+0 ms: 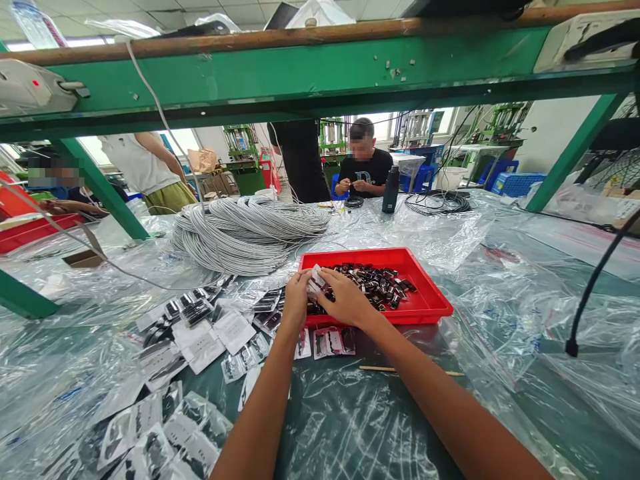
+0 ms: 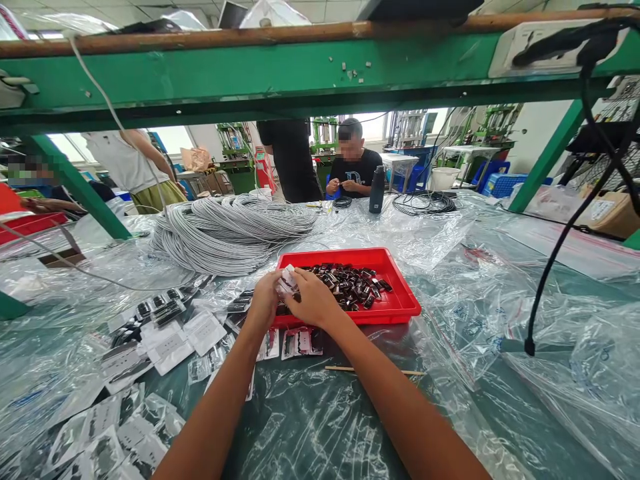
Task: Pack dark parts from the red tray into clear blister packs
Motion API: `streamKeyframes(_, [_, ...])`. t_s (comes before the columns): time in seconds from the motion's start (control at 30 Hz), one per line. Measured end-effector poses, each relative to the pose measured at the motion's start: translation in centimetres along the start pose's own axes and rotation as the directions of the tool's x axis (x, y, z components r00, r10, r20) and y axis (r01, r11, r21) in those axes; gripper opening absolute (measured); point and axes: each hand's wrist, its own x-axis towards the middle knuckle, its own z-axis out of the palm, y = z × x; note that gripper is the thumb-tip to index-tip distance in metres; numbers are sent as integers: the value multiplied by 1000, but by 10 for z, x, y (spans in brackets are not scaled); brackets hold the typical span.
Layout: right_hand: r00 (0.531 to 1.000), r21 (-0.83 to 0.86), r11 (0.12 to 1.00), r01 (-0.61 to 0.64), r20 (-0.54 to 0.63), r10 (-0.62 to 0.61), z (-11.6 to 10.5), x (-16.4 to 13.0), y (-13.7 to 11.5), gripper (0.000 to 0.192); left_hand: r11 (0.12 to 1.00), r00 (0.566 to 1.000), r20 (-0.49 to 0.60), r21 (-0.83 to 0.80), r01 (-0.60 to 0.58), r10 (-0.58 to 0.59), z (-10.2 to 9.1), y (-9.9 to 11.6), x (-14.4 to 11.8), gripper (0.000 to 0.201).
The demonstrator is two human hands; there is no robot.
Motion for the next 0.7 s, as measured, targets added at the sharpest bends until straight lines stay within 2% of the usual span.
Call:
streamKeyframes(0.13, [999,41,998,37,-1,-37,3,-2,-6,54,999,998,-53,-25,-23,22,0,3,-6,52])
streamKeyframes(0.23, [999,62,998,6,-52,-2,4,-1,-9,52,998,996,-87,-65,-12,6,-1,6,-9,57])
streamKeyframes(0.33, [991,142,989,-47,-115,63,5,1,-12,44,994,999,-36,-106,11,-15,-2,8,-10,54])
streamKeyframes(0.43, [973,365,924,-118,-143,181,6,2,-9,28,992,999,38,-127,22,-17,-3,9,-11,48])
streamKeyframes(0.5, [953,505,847,-165,-141,269,3,3,-3,21,994,995,98,-97,42,-33,-4,10,-11,46])
streamKeyframes(0.57, [943,581,791,-192,-114,313,-1,4,5,23,998,988,145,-35,54,-48,-5,11,-12,45])
streamKeyframes(0.7, [956,599,772,-210,-40,292,-8,5,16,15,990,989,140,136,31,-51,-5,17,-12,44])
